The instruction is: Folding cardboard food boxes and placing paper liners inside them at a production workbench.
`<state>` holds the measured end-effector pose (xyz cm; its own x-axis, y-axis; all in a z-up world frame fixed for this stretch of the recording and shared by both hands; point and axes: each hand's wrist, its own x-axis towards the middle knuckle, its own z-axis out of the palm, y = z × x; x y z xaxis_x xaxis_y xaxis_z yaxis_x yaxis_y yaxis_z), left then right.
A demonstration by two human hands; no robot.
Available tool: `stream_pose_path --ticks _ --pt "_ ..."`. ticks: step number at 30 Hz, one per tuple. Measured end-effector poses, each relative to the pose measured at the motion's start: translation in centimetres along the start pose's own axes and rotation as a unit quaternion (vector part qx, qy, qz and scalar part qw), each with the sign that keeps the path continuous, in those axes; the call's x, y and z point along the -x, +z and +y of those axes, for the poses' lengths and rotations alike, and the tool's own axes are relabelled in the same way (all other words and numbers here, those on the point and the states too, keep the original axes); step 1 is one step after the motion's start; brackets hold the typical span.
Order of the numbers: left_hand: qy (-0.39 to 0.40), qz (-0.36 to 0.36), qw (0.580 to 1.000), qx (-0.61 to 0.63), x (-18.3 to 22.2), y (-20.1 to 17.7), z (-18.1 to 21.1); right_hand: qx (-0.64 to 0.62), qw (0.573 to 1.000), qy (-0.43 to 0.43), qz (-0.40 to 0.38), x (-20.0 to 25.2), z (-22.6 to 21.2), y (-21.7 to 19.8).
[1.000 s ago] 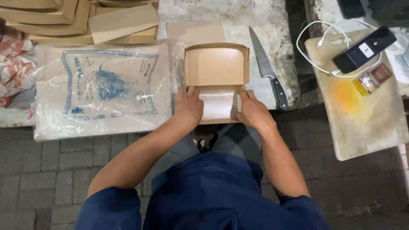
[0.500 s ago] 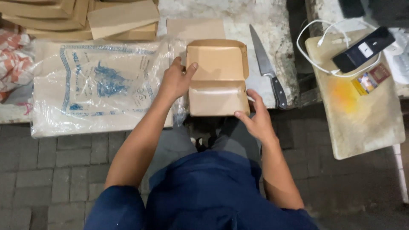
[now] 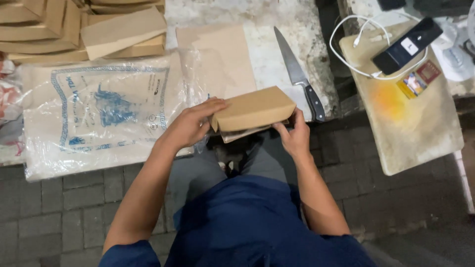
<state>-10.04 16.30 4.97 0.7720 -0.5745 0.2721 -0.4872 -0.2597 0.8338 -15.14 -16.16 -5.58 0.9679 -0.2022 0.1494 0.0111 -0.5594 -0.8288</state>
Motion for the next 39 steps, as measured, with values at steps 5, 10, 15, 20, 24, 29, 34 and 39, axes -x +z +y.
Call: stream_pose_path --ticks 5,10,15,20,24,29,34,39 --pt "0.132 0.025 0.968 -0.210 2.0 3.3 -5.0 -0.031 0.997 0.008 0.076 0.4 -1.0 1.1" --pt "0.147 -0.004 0.951 -0.272 2.8 4.4 -4.0 -0.002 0.995 -0.006 0.102 1.0 2.2 1.9" --pt "0.155 0.090 0.953 -0.246 2.6 5.6 -4.3 0.041 0.991 -0.031 0.124 0.4 2.7 2.2" --pt "0.181 0.107 0.959 -0.188 2.5 5.3 -3.7 0.044 0.990 -0.039 0.131 0.3 0.9 2.1" --pt "0.174 0.123 0.966 -0.148 2.4 4.7 -2.9 0.047 0.990 -0.021 0.134 0.1 0.7 2.2" --pt "0.178 0.128 0.968 -0.119 2.1 4.4 -2.5 0.035 0.990 0.002 0.134 -0.4 0.3 2.2" --pt "0.161 0.124 0.974 -0.097 2.0 3.8 -1.5 0.018 0.992 0.027 0.121 -0.4 -1.1 2.0" --pt "0.159 0.121 0.974 -0.102 2.3 4.1 -1.4 0.003 0.995 0.026 0.100 -0.2 -2.7 1.8"
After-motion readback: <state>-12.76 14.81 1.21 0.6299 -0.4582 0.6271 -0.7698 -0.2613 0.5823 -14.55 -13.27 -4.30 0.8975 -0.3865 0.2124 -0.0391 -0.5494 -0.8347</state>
